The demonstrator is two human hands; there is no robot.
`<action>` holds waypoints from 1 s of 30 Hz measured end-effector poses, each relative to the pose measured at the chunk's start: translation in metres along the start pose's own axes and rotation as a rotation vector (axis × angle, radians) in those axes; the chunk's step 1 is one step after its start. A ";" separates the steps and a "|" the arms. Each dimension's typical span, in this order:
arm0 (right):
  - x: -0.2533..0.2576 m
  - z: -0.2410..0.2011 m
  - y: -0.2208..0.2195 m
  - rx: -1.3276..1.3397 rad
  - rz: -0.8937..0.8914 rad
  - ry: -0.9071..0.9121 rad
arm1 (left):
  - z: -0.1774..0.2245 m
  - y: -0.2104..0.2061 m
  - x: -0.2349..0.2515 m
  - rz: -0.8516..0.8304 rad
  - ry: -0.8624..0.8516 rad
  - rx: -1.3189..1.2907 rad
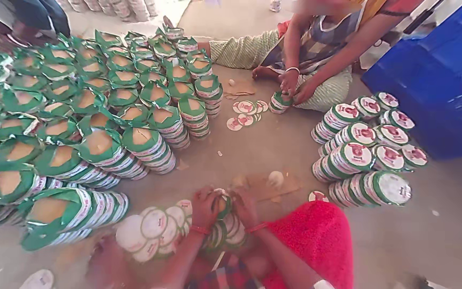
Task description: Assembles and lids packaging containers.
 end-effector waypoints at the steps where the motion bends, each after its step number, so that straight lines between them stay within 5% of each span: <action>1: 0.001 0.000 0.000 -0.092 -0.013 0.025 | 0.001 -0.001 0.000 0.002 -0.029 0.036; 10: 0.002 -0.008 -0.012 -0.567 -0.007 0.234 | 0.014 0.000 -0.018 -0.249 -0.168 0.302; 20: -0.009 -0.031 -0.017 -1.003 -0.061 0.427 | 0.028 -0.006 -0.032 -0.244 -0.130 0.274; 30: -0.003 -0.075 -0.020 -1.243 -0.452 0.801 | 0.038 -0.002 -0.033 -0.308 -0.033 0.227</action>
Point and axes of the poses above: each hand's wrist, its own x-axis towards the middle knuckle, its own y-axis out of the back of the hand, z = x × y, the point moved 7 cm from there along x, towards the middle knuckle, and after that the axes turned 14 degrees about -z, right-handed, at the moved point
